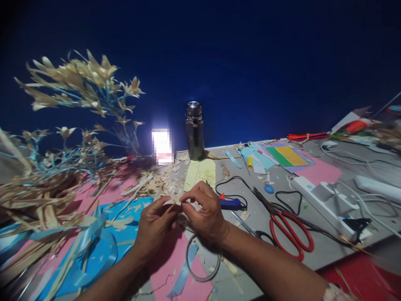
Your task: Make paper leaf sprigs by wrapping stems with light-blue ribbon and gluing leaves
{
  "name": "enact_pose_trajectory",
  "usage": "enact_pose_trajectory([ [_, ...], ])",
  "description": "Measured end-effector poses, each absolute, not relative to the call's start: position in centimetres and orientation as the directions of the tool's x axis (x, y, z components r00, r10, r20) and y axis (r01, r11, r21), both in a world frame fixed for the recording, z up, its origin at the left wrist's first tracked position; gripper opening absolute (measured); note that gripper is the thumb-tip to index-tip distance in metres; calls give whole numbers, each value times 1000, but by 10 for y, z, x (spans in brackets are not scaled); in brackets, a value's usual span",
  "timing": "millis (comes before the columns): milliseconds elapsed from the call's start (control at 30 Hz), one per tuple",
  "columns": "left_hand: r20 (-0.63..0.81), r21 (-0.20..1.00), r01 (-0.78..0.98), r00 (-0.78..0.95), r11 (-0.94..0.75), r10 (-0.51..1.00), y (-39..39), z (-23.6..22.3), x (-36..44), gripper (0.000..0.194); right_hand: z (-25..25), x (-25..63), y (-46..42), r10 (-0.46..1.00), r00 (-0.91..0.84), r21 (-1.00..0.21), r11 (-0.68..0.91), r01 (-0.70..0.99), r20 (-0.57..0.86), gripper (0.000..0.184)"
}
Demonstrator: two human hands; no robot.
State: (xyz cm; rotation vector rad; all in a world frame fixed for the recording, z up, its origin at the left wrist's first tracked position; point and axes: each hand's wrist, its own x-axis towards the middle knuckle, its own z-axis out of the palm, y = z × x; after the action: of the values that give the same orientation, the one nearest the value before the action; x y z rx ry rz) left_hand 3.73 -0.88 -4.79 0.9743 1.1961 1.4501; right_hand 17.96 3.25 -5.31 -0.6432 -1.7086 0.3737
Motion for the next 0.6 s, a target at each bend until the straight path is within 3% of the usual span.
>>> enact_pose_trajectory([
  [367,68,987,-135,-109,-83,992,-2,-59,24,15,-56,181,37,661,-208,-631,750,195,721,14],
  [600,182,982,-31,-54,-184,982,0,-67,19,12,-58,182,39,616,-239,-584,787,197,750,16],
])
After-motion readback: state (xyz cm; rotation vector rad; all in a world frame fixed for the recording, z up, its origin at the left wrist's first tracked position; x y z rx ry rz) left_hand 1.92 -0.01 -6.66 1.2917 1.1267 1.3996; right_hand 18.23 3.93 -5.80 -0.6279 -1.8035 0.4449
